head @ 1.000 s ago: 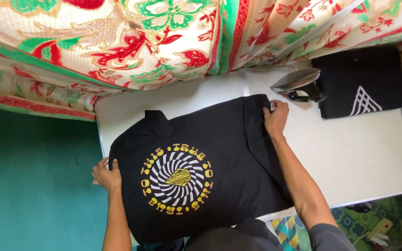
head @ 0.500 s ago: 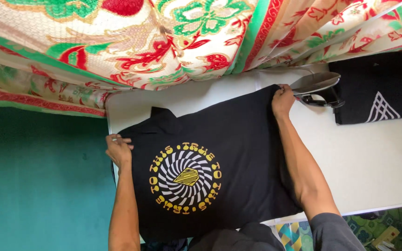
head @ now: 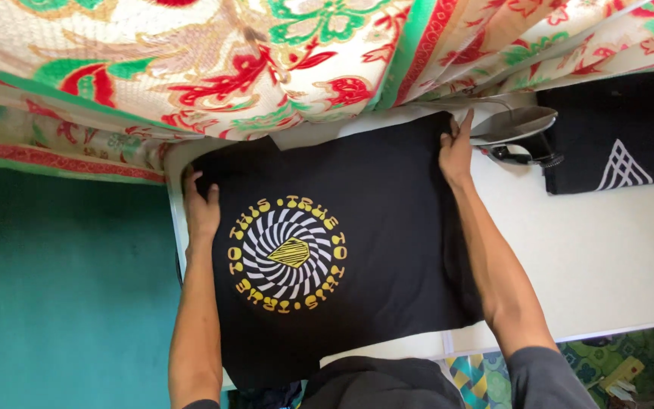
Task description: The person lays a black t-shirt on a white table, smooths it with both hands, and uses a steam iron to press the garment. The person repeatedly adjusts the shirt and irons different sections.
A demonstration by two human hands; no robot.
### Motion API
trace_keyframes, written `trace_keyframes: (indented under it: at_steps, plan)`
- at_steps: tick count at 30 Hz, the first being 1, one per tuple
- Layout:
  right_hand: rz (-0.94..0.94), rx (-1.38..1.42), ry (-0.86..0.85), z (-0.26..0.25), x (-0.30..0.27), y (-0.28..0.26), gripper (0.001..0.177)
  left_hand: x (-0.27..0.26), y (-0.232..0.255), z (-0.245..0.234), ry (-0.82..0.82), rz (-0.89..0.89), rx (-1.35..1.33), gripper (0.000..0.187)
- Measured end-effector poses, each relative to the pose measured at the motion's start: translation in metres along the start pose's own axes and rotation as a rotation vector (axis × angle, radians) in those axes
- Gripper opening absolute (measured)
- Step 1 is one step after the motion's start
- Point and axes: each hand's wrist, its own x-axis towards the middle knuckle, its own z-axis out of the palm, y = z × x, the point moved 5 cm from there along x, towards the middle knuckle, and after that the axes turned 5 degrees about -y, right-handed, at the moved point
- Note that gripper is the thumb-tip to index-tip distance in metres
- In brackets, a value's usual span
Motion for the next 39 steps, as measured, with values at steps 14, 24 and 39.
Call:
trace_keyframes:
  at_steps: [14, 24, 39]
  plan:
    - [0.258, -0.314, -0.094, -0.082, -0.257, 0.035, 0.035, -0.312, -0.076, 0.035, 0.27, -0.198, 0.506, 0.047]
    - [-0.056, -0.3, -0.22, -0.076, -0.316, 0.006, 0.023, -0.381, -0.13, 0.022, 0.363, -0.533, 0.564, 0.053]
    - [0.346, -0.5, -0.335, -0.135, -0.362, 0.087, 0.031, -0.405, -0.178, -0.021, 0.264, -0.691, 0.394, 0.032]
